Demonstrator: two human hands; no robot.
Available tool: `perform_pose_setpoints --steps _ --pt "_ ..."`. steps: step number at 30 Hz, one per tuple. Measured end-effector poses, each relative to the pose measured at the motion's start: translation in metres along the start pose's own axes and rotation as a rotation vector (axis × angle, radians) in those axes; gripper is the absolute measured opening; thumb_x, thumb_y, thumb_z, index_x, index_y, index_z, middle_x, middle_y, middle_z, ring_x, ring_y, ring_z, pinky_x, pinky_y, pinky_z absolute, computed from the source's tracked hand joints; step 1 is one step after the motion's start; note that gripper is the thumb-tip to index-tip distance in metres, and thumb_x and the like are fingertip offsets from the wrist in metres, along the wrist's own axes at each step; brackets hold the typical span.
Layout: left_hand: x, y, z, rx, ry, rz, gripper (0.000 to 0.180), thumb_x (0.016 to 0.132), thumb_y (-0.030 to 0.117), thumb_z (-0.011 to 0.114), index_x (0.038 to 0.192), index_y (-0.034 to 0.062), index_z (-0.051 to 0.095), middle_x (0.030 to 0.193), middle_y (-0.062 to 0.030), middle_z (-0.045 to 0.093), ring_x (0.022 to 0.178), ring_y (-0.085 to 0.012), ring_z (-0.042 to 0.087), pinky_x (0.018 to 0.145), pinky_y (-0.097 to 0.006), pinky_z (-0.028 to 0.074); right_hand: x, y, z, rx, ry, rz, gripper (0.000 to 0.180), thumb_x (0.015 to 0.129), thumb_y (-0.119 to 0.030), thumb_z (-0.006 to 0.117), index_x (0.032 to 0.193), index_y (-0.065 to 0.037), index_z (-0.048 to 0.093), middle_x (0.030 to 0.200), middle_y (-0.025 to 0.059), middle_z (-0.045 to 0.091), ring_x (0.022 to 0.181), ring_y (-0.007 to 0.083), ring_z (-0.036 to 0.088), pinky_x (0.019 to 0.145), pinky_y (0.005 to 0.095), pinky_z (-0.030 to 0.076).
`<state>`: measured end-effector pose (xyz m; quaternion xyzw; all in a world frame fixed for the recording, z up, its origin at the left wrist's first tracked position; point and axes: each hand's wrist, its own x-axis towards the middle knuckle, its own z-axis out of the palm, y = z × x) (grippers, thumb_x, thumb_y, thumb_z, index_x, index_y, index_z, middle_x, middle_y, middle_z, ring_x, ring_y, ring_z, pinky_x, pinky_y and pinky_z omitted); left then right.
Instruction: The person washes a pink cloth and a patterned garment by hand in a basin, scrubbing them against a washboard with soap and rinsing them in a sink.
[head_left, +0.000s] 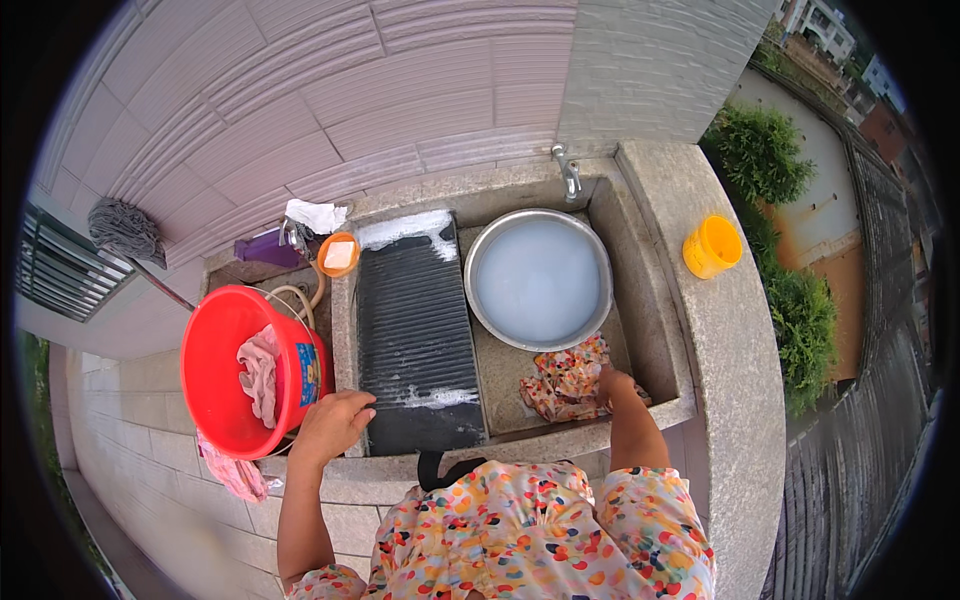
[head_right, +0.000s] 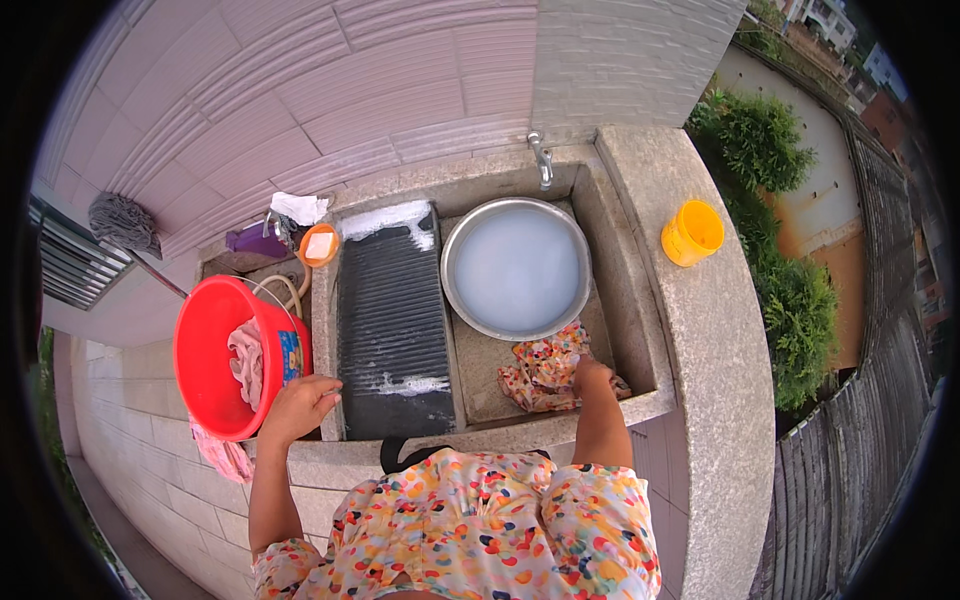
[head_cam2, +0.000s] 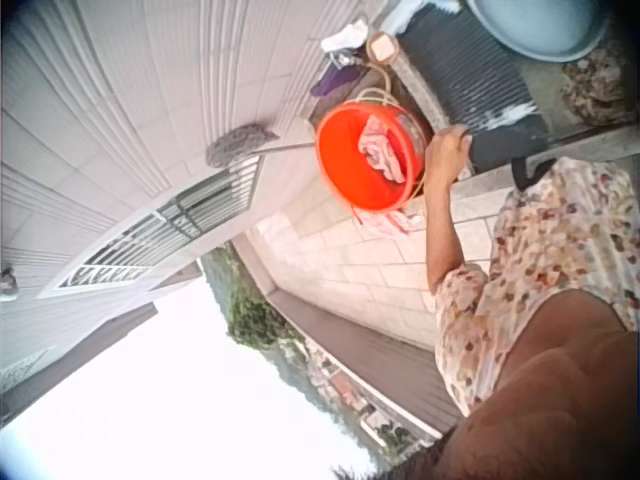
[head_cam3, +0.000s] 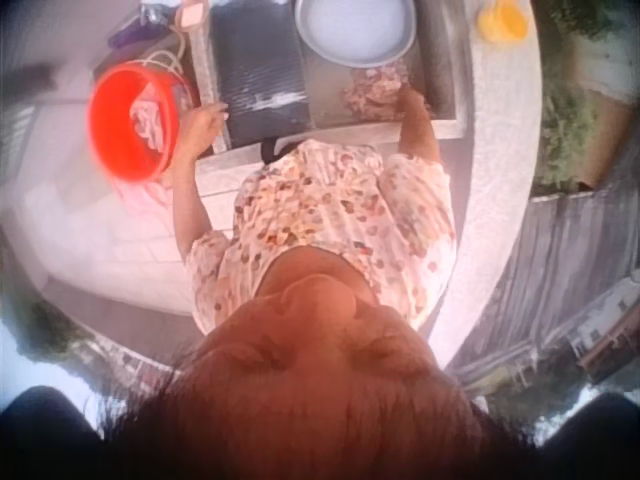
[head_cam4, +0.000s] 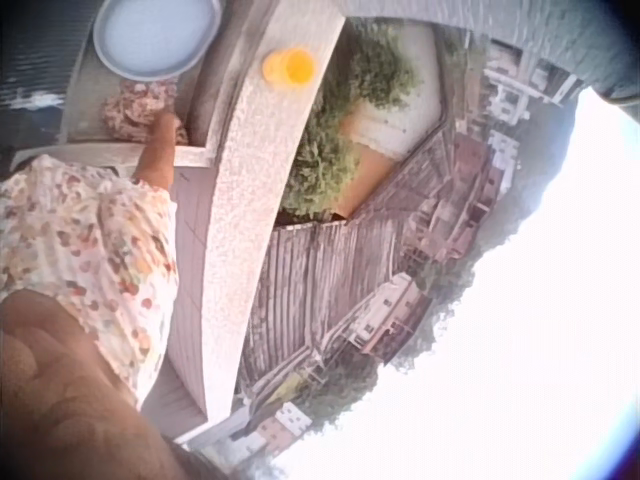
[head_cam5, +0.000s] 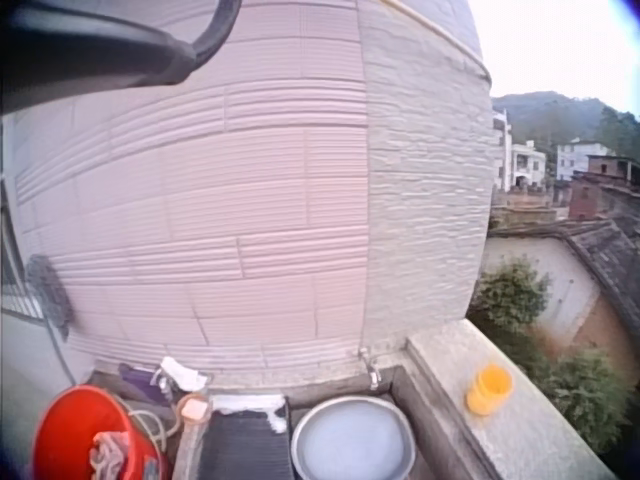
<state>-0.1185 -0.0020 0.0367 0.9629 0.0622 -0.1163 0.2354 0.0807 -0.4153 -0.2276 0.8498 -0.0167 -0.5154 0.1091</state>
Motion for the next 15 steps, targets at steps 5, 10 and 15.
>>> perform_pose_setpoints --steps 5,10,15 --pt "0.054 0.061 0.062 0.072 -0.24 0.067 0.023 0.084 0.019 0.054 0.103 0.0072 0.061 0.105 -0.0122 0.06 0.098 -0.0306 0.056 0.082 -0.041 0.046 -0.003 -0.015 -0.019 -0.156 0.018 -0.573 0.036 0.051 -0.019 0.069 0.081 0.001 0.063 0.087 0.0173 0.064 0.082 0.0239 0.063 0.07 0.0354 0.05" --pt "0.111 0.107 0.138 0.098 -0.598 0.066 0.057 0.079 0.023 0.061 0.131 0.0151 0.038 0.115 -0.0161 0.055 0.108 -0.0328 0.052 0.087 -0.046 0.042 -0.07 0.012 -0.085 0.473 -0.057 -0.813 0.023 0.051 -0.014 0.064 0.065 0.004 0.063 0.066 0.0123 0.063 0.061 0.0196 0.06 0.056 0.0309 0.047" --pt "0.152 0.151 0.178 -0.351 -0.092 0.189 0.08 0.066 0.029 0.073 0.132 0.0064 0.034 0.121 -0.019 0.051 0.113 -0.0306 0.049 0.094 -0.039 0.039 -0.148 0.034 -0.144 1.265 -0.289 -1.066 0.016 0.055 0.001 0.061 0.071 0.004 0.063 0.067 0.0078 0.063 0.058 0.0133 0.06 0.055 0.025 0.048"
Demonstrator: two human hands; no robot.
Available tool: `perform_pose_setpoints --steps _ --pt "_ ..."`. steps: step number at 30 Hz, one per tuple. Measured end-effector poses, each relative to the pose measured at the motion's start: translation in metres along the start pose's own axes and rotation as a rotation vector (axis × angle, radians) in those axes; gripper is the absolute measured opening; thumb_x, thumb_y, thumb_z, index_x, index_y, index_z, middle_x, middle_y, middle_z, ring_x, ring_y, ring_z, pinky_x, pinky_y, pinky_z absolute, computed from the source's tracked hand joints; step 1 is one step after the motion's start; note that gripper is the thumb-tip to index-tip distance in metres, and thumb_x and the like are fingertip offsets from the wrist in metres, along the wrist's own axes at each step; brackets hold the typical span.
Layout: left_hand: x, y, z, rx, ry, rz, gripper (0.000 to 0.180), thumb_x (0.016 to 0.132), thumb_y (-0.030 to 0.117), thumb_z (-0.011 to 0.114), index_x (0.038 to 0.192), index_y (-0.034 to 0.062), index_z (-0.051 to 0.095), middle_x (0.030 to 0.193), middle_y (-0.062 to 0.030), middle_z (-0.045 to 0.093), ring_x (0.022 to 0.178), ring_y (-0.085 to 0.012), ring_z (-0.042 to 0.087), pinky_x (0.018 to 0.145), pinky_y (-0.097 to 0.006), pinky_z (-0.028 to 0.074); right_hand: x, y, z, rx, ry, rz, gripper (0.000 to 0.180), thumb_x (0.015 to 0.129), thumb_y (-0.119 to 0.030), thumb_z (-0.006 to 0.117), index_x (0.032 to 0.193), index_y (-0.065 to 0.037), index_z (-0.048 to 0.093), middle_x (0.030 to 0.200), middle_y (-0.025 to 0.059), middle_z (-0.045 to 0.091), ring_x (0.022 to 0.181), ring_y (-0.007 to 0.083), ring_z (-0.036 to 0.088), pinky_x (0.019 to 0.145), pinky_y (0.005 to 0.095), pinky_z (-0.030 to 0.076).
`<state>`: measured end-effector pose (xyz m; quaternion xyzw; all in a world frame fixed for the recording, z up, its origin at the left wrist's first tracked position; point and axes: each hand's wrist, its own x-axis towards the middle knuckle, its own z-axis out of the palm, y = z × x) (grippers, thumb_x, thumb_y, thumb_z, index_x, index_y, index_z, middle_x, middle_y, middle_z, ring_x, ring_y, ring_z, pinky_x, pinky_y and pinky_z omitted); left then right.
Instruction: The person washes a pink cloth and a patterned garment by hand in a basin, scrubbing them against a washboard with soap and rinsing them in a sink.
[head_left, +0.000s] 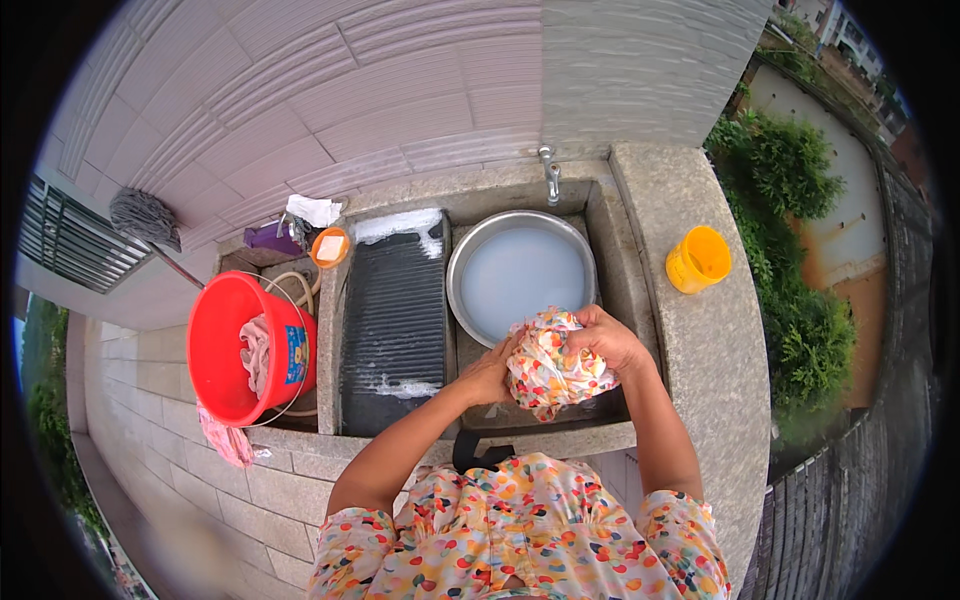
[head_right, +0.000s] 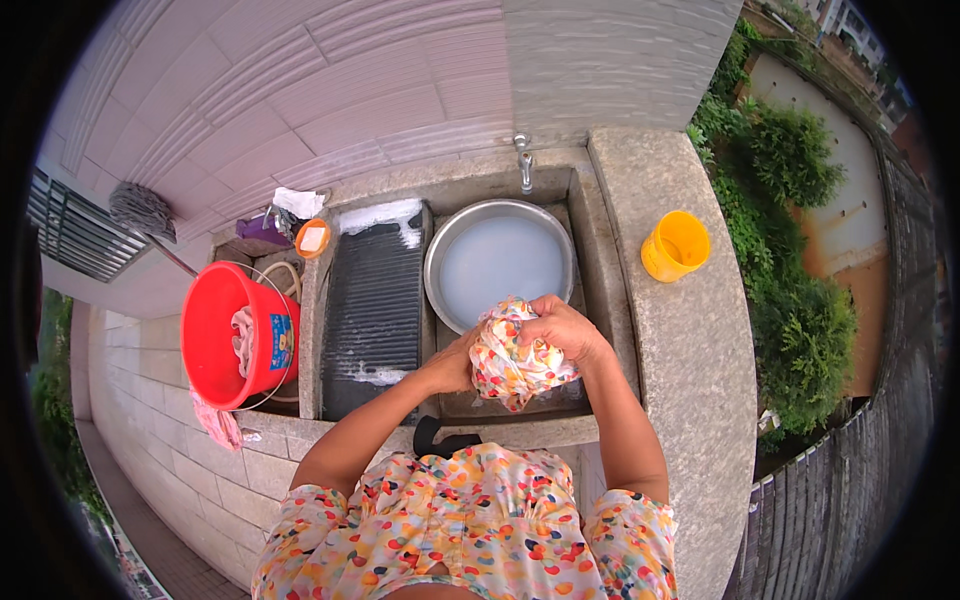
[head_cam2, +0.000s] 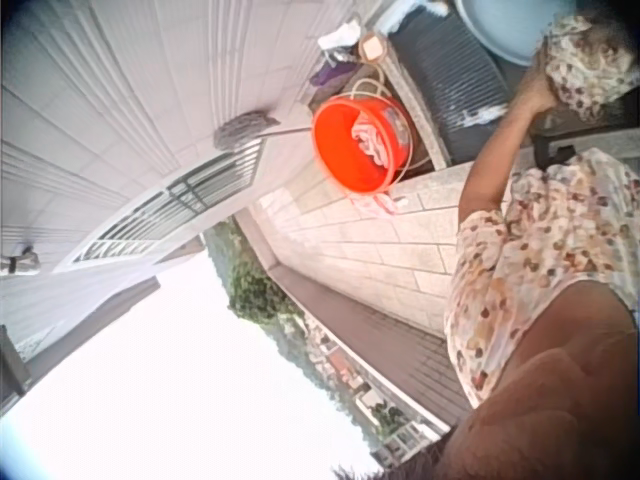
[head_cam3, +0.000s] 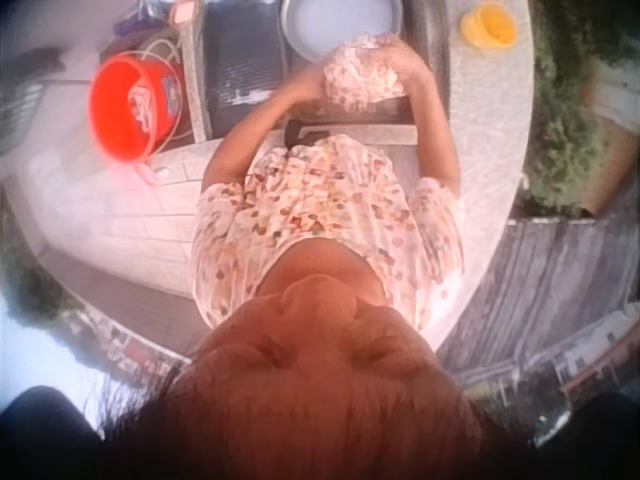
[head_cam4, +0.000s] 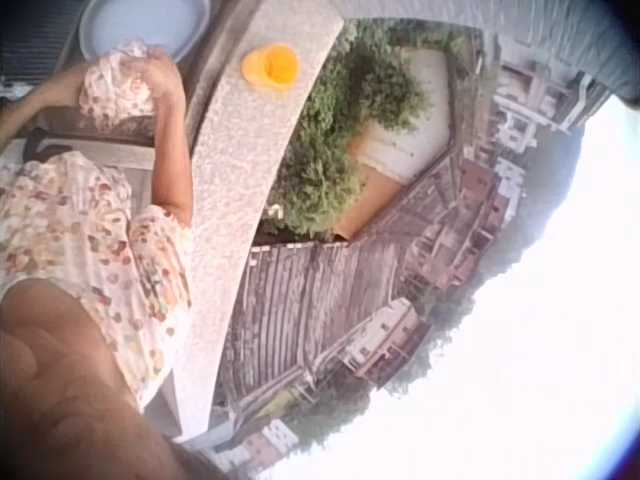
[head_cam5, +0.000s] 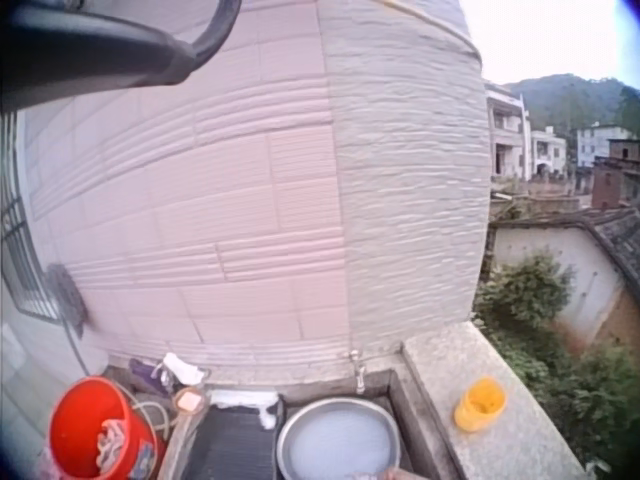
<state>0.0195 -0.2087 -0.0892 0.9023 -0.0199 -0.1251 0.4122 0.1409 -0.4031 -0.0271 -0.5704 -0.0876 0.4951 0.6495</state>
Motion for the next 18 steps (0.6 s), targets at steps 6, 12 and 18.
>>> perform_pose_setpoints --steps 6,12,18 --pt "0.041 0.022 -0.035 -0.663 0.352 0.025 0.025 0.082 0.009 0.055 0.105 -0.0002 0.057 0.098 -0.0091 0.064 0.088 -0.0163 0.06 0.076 -0.03 0.048 0.003 -0.052 -0.015 0.483 0.151 -0.268 0.036 0.075 -0.009 0.059 0.109 0.003 0.054 0.095 0.0132 0.063 0.084 0.0205 0.064 0.077 0.034 0.052" --pt "0.062 0.012 -0.093 -0.909 0.527 -0.163 0.023 0.085 0.005 0.044 0.104 -0.0004 0.057 0.096 -0.009 0.063 0.078 -0.0161 0.064 0.065 -0.03 0.053 0.038 -0.016 -0.067 0.9 0.02 0.073 0.042 0.085 -0.035 0.053 0.1 0.004 0.051 0.081 0.0091 0.063 0.053 0.0105 0.055 0.033 0.0148 0.037" --pt "0.085 -0.009 -0.093 -1.074 0.347 -0.277 0.022 0.085 0.008 0.05 0.101 -0.0048 0.057 0.092 -0.0107 0.065 0.075 -0.0161 0.064 0.067 -0.029 0.052 0.073 0.069 -0.063 0.686 0.525 0.134 0.029 0.085 -0.024 0.05 0.105 -0.004 0.044 0.083 0.0124 0.062 0.056 0.0172 0.054 0.045 0.0302 0.046"
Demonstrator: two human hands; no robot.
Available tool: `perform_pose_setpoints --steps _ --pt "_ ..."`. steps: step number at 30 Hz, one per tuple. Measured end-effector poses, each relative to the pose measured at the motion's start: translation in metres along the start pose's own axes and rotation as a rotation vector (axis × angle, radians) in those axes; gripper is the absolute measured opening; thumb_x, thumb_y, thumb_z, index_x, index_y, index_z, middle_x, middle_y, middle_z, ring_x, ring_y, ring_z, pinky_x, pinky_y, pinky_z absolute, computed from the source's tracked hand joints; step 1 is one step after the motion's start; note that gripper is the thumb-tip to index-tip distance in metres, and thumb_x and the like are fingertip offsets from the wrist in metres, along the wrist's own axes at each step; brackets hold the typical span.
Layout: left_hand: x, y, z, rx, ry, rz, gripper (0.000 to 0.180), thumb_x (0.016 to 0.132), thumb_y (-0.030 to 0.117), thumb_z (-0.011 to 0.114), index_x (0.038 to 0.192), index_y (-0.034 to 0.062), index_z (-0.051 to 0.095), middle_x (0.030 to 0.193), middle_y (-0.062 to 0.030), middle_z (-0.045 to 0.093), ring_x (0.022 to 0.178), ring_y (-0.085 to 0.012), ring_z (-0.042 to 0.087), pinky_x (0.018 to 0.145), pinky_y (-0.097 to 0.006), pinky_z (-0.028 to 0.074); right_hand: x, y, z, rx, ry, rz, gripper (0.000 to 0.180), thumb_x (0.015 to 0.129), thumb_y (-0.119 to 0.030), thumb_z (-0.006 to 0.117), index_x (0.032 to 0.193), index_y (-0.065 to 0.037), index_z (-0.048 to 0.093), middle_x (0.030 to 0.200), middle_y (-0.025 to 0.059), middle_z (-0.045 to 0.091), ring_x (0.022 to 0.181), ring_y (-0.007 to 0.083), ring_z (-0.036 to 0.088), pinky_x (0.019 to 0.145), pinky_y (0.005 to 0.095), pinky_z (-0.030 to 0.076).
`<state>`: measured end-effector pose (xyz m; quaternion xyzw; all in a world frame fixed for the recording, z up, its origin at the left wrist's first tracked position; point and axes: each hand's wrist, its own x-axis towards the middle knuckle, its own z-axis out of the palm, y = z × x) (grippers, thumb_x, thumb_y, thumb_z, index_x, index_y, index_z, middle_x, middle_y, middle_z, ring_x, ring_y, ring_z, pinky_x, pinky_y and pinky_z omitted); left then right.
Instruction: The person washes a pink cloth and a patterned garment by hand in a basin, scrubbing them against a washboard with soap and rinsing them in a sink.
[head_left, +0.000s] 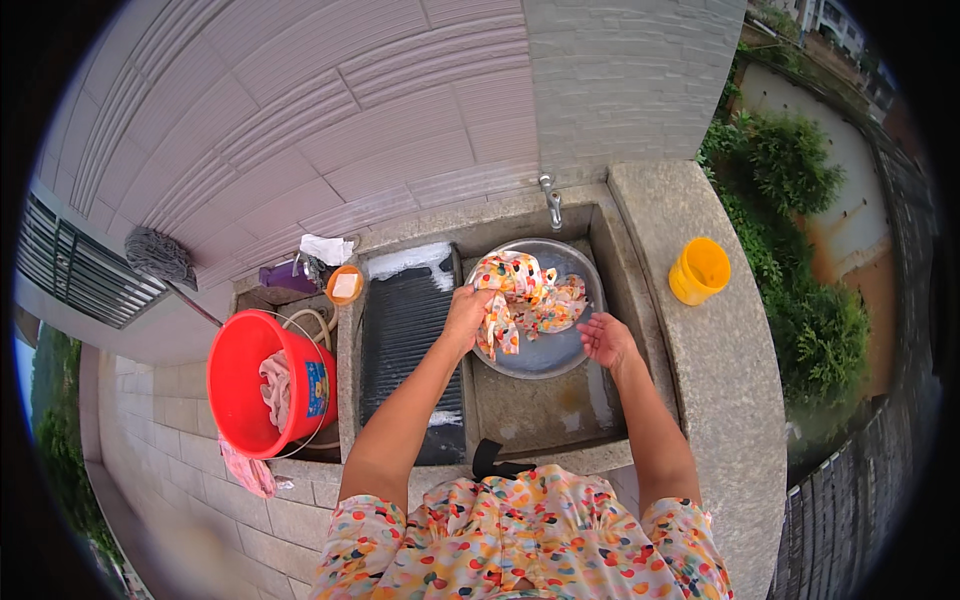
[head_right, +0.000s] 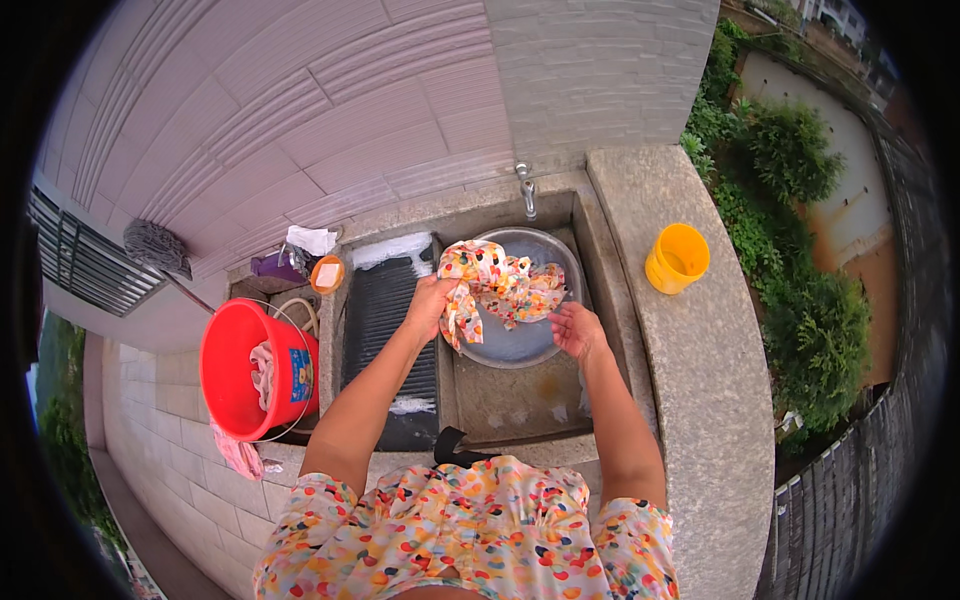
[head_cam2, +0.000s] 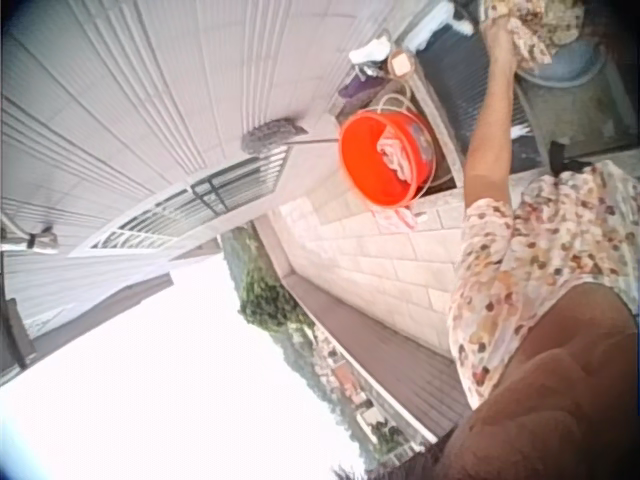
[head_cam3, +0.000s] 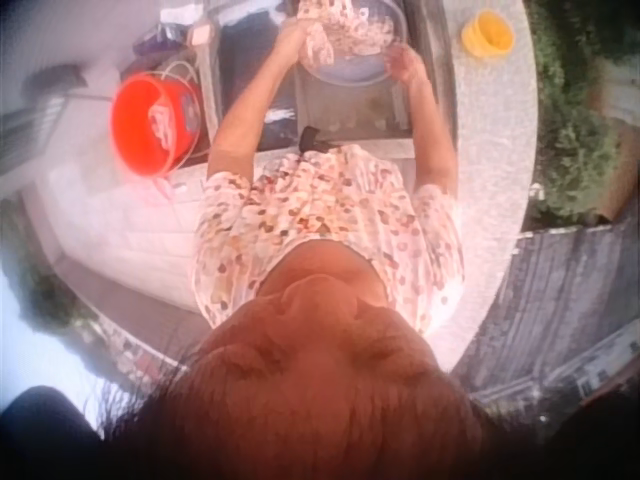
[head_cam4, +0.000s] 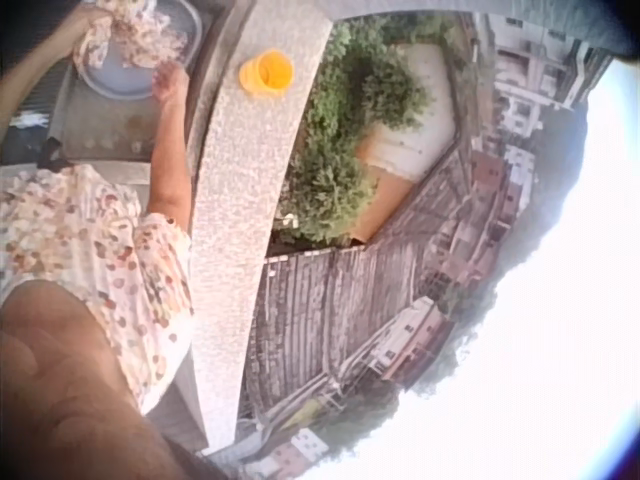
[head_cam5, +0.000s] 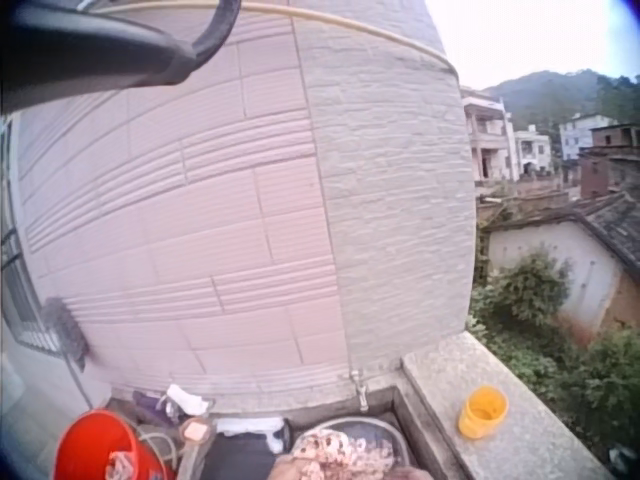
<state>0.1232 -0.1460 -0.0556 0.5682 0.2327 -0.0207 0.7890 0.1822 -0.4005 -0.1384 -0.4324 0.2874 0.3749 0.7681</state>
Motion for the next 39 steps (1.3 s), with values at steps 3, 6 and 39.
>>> perform_pose_setpoints --steps 3,6,39 --pt "0.001 0.008 0.002 0.099 -0.061 0.017 0.021 0.084 0.008 0.052 0.1 -0.0036 0.058 0.09 -0.0098 0.065 0.074 -0.0148 0.063 0.065 -0.029 0.051 0.008 0.036 -0.001 -0.165 -0.029 -0.023 0.029 0.08 -0.017 0.055 0.105 -0.006 0.044 0.084 0.0093 0.06 0.058 0.018 0.053 0.048 0.0306 0.044" --pt "-0.007 0.04 0.003 0.192 -0.202 0.093 0.022 0.084 0.009 0.054 0.101 -0.0031 0.059 0.089 -0.0084 0.065 0.072 -0.0133 0.062 0.065 -0.027 0.05 0.011 0.055 0.012 -0.339 0.042 -0.107 0.051 0.073 -0.012 0.061 0.118 -0.004 0.039 0.087 0.0101 0.057 0.061 0.0183 0.053 0.044 0.0308 0.043" --pt "0.08 -0.077 -0.048 1.365 -0.151 -0.141 0.064 0.071 0.026 0.066 0.13 0.0249 0.041 0.134 -0.0158 0.032 0.12 -0.0409 0.037 0.092 -0.046 0.04 0.043 0.045 0.022 -1.183 0.345 -1.153 0.07 0.06 -0.022 0.067 0.123 -0.004 0.043 0.125 0.0216 0.038 0.115 0.0417 0.036 0.097 0.0482 0.031"
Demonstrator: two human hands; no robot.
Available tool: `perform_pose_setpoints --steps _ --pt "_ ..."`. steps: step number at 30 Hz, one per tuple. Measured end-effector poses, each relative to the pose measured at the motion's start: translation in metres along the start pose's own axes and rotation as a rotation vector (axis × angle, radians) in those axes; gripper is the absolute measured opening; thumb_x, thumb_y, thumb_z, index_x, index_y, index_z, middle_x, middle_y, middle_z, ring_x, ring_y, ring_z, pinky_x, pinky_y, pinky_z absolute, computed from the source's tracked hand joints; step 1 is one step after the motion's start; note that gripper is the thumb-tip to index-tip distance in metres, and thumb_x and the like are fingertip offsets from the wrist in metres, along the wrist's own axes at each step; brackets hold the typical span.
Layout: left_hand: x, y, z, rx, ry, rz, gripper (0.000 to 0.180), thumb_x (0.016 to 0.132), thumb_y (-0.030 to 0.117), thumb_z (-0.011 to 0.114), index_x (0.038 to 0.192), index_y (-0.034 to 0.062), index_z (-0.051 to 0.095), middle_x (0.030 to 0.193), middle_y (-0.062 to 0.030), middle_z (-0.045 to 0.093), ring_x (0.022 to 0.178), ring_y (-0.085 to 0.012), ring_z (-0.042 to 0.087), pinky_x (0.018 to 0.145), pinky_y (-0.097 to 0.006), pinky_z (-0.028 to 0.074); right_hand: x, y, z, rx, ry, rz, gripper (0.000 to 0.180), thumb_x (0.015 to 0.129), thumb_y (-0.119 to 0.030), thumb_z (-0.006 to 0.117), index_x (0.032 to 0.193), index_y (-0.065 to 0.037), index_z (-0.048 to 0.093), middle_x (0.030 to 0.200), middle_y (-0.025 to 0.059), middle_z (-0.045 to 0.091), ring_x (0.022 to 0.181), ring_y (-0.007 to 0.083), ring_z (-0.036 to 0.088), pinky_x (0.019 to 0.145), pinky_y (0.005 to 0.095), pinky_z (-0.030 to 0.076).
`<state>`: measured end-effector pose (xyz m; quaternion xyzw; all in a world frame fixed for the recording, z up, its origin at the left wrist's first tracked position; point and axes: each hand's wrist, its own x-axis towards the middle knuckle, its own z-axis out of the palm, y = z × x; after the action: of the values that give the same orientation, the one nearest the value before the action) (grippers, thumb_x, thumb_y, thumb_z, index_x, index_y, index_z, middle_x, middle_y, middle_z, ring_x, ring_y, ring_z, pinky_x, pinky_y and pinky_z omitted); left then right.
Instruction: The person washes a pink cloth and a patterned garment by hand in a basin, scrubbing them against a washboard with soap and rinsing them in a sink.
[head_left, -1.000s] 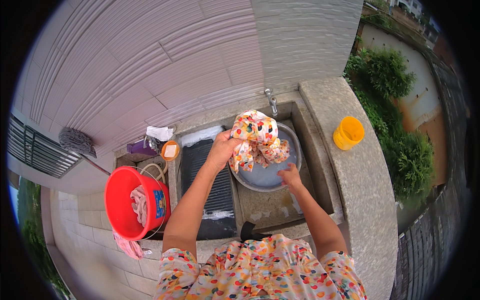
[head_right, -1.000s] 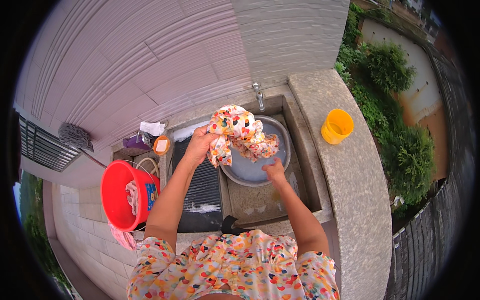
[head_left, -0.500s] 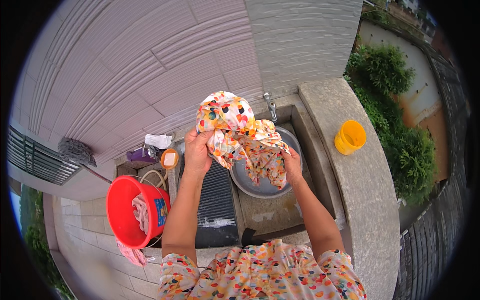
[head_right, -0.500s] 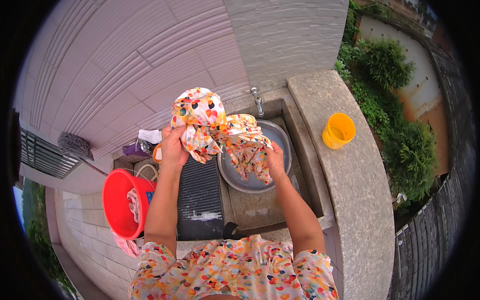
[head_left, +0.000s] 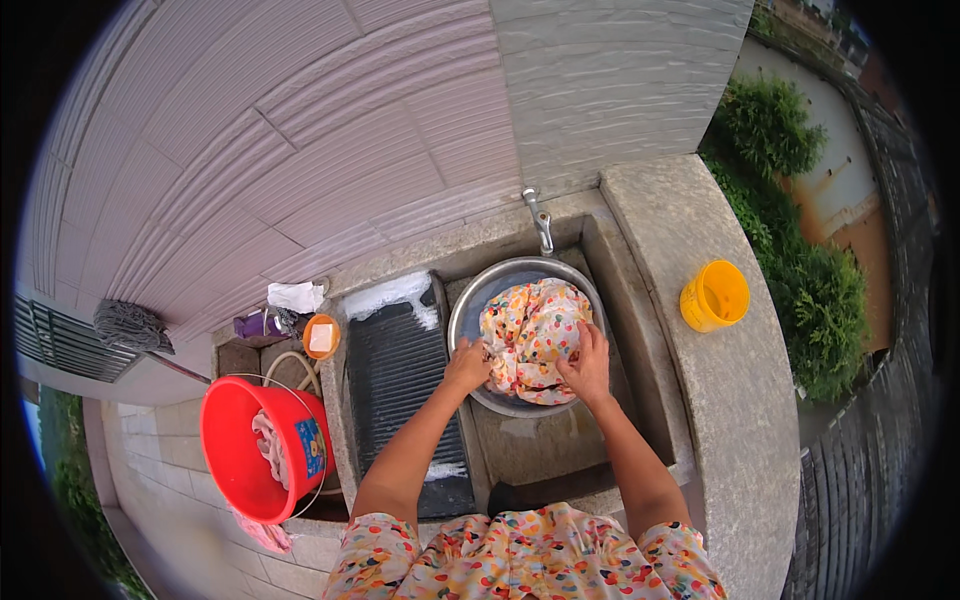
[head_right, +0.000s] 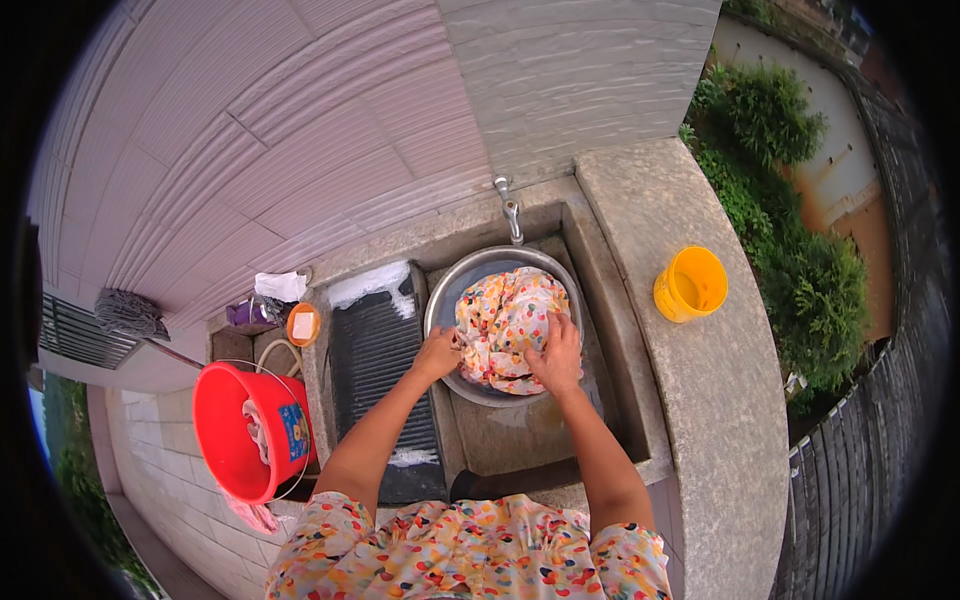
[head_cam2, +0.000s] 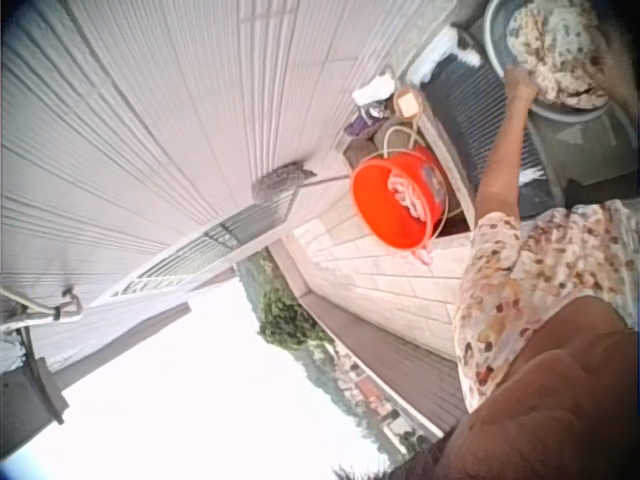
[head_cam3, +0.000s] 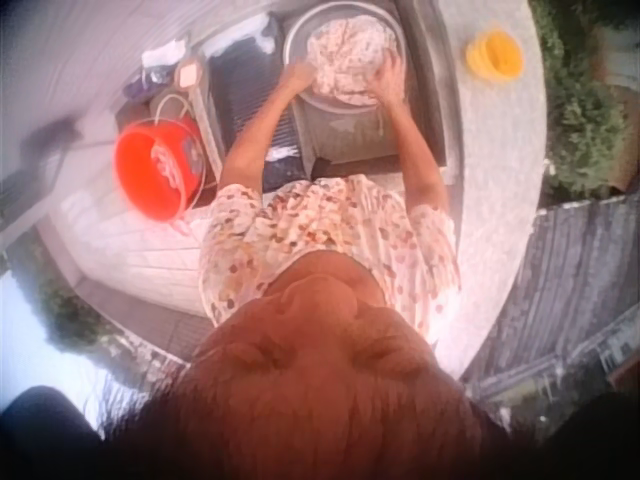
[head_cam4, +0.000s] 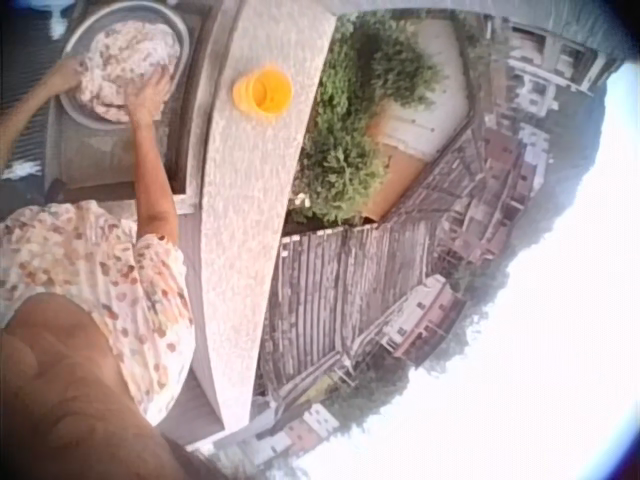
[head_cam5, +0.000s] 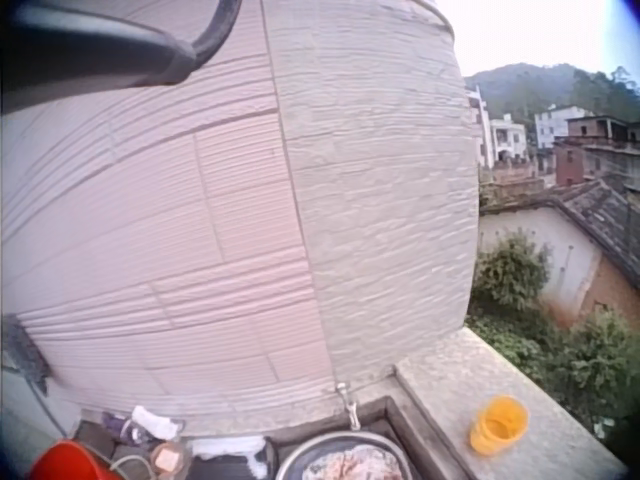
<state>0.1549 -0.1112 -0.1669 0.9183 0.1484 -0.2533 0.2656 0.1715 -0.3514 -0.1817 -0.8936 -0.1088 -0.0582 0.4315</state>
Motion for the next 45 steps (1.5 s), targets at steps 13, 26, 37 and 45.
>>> perform_pose_setpoints --steps 13,26,37,45 --pt "0.06 0.016 0.083 0.219 -0.042 0.079 0.07 0.075 0.04 0.061 0.135 0.0204 0.032 0.145 -0.0077 0.018 0.13 -0.0366 0.02 0.093 -0.06 0.032 0.005 0.056 0.07 -0.729 -0.781 0.076 0.082 0.057 -0.059 0.068 0.128 -0.026 0.044 0.139 0.0056 0.033 0.13 0.0316 0.023 0.1 0.0672 0.005" --pt "0.124 -0.054 0.121 0.161 -0.603 -0.02 0.039 0.08 0.038 0.047 0.103 0.0111 0.063 0.104 -0.0143 0.062 0.096 -0.0294 0.059 0.08 -0.04 0.045 0.023 0.101 0.086 -0.71 -1.133 0.103 0.052 0.073 -0.04 0.059 0.121 -0.019 0.052 0.122 0.0086 0.053 0.123 0.0269 0.038 0.096 0.0482 0.033" --pt "0.038 -0.008 0.031 -0.064 -0.078 0.16 0.041 0.071 0.018 0.061 0.11 0.0065 0.058 0.116 -0.0175 0.054 0.108 -0.0309 0.052 0.09 -0.039 0.042 0.047 -0.012 -0.015 -0.118 -0.148 0.304 0.025 0.069 -0.025 0.058 0.064 -0.001 0.061 0.056 0.0189 0.058 0.057 0.0352 0.059 0.055 0.0402 0.047" --pt "-0.005 0.057 0.063 -0.495 0.228 0.436 0.056 0.074 0.019 0.062 0.125 0.0041 0.043 0.115 -0.022 0.052 0.109 -0.0343 0.049 0.089 -0.041 0.041 0.071 -0.108 -0.068 1.01 -0.151 0.452 0.013 0.075 -0.007 0.053 0.076 0.002 0.063 0.067 0.0023 0.062 0.055 0.0066 0.051 0.052 0.0219 0.041"
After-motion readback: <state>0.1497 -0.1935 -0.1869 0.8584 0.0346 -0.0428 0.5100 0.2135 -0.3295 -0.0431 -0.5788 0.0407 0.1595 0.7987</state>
